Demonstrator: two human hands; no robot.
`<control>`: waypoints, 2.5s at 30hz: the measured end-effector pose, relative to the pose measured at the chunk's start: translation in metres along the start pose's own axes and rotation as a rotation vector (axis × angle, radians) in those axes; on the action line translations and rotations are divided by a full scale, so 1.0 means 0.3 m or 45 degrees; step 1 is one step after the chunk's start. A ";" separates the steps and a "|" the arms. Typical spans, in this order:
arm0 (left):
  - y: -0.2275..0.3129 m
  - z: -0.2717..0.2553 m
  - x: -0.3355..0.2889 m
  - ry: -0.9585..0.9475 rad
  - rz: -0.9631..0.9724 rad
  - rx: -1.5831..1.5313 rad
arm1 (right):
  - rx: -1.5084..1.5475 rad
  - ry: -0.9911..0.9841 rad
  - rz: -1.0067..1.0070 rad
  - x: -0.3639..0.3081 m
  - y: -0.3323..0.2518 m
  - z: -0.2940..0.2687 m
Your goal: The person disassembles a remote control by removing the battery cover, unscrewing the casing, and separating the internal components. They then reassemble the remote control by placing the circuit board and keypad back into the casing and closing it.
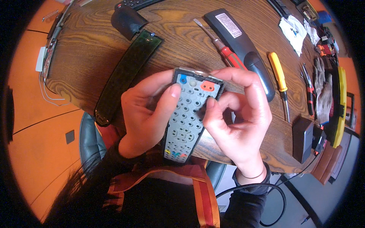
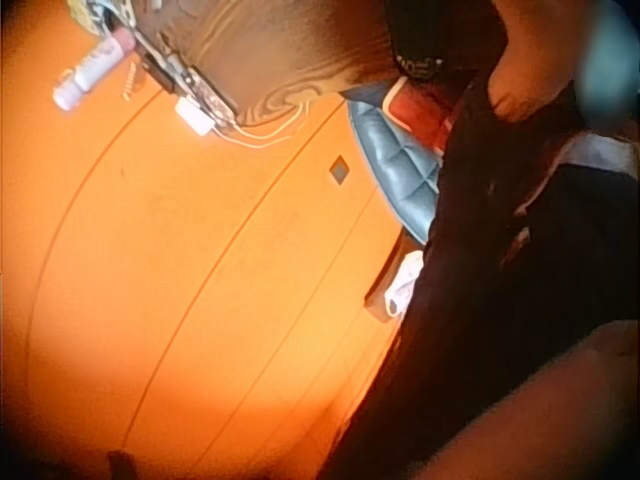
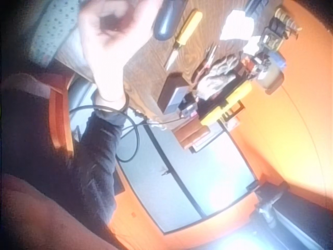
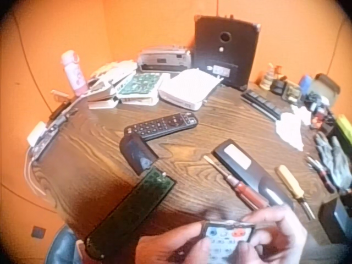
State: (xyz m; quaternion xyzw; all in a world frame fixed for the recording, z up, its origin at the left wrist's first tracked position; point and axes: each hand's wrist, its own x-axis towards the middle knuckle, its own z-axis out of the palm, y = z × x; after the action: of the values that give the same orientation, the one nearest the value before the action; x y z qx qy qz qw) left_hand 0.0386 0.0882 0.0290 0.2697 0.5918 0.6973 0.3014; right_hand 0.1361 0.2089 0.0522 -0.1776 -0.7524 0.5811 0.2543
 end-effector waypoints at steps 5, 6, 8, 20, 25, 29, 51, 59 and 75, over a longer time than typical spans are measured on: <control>0.013 -0.013 -0.016 -0.421 -0.462 -0.482 | 0.147 0.230 0.060 0.005 -0.005 -0.006; 0.012 -0.022 -0.012 -0.545 -0.380 -0.313 | 0.157 0.274 0.081 0.006 -0.007 -0.008; 0.010 0.008 -0.031 -0.545 -0.377 -0.475 | 0.146 0.215 0.024 0.010 -0.007 -0.011; -0.014 0.018 -0.042 -0.437 -0.314 -0.404 | 0.040 0.096 -0.135 0.018 0.007 -0.007; -0.013 0.020 -0.044 -0.435 -0.322 -0.350 | -0.018 0.100 -0.119 0.018 0.007 -0.008; -0.015 0.023 -0.044 -0.394 -0.284 -0.340 | 0.154 0.076 -0.119 0.024 0.008 -0.001; -0.034 0.024 -0.042 -0.309 -0.183 -0.224 | 0.079 -0.012 -0.106 0.028 0.013 0.013; -0.027 0.023 -0.037 -0.298 -0.200 -0.363 | 0.329 -0.115 -0.056 0.033 0.011 0.004; -0.015 0.054 -0.024 -0.141 -0.177 -0.322 | 0.184 -0.050 0.105 0.032 0.022 -0.001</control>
State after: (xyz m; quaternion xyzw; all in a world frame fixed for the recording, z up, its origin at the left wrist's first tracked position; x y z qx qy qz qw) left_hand 0.0559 0.0941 0.0268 0.2260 0.4992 0.7277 0.4126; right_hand 0.1282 0.2163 0.0475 -0.1782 -0.7054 0.6473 0.2276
